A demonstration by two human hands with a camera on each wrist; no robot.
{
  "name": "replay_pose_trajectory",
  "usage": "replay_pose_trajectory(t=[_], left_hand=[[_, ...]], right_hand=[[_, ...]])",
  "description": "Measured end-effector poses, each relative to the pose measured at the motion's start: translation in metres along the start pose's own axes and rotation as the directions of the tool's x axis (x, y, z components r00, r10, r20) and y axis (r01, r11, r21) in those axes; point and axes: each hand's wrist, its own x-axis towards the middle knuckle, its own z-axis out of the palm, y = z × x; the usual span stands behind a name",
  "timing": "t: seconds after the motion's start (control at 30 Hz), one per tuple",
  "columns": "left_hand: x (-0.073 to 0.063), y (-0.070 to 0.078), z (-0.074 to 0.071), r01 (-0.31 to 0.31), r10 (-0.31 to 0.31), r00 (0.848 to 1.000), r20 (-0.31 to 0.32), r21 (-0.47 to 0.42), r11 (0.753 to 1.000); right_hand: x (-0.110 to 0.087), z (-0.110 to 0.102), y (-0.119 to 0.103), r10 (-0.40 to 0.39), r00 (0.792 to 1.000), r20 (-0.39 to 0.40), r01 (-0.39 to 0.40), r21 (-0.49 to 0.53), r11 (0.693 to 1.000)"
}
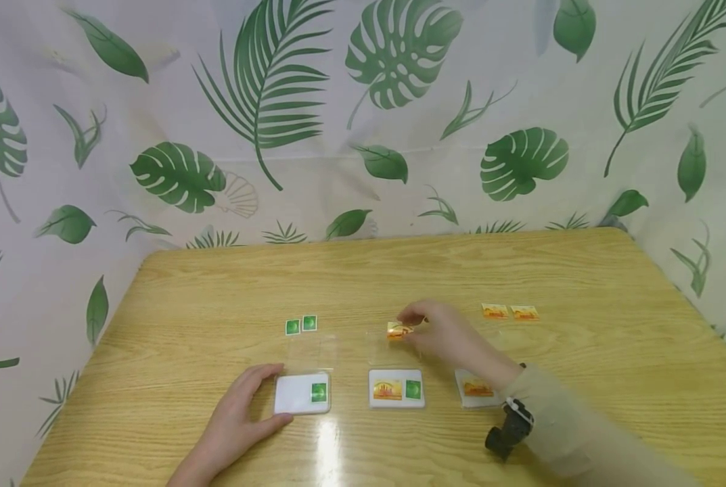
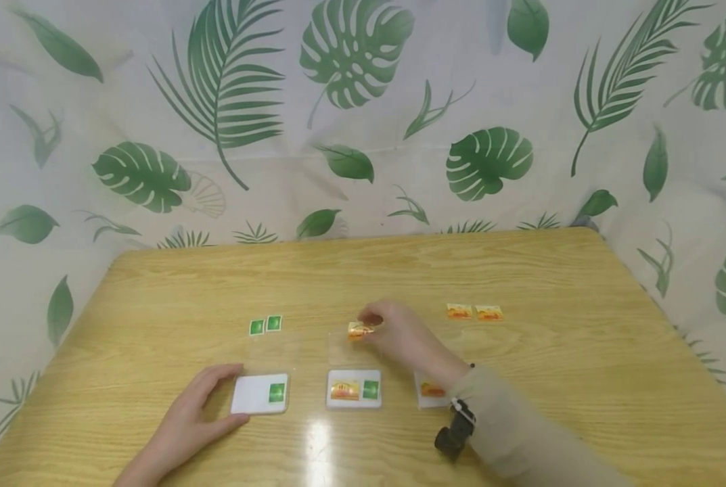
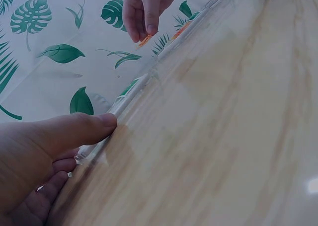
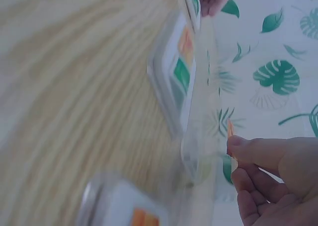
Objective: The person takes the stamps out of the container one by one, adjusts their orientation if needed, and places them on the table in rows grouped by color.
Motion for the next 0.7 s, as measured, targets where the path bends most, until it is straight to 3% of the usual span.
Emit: replay_pose_trajectory(t=[0.23, 0.43, 0.7], left_hand=[[0.0, 0.0, -0.001, -0.011, 0.011, 1.0, -0.003, 0.0, 1.0], [0.0, 0.001, -0.001, -0.015, 0.015, 1.0, -0.003, -0.007, 1.0], [-0.001, 0.001, -0.001, -0.009, 0.009, 1.0, -0.003, -0.007, 1.0]], right_hand=[[0.002, -0.019, 0.025, -0.019, 0.998, -0.058, 0.016, -0.051, 0.999], [0.001, -0.034, 0.044, 0.034, 0.997, -0.071, -0.036, -0.032, 0.999], [0.007, -0.054, 0.071, 0.055, 0.995, -0.081, -0.063, -0.109, 0.992]])
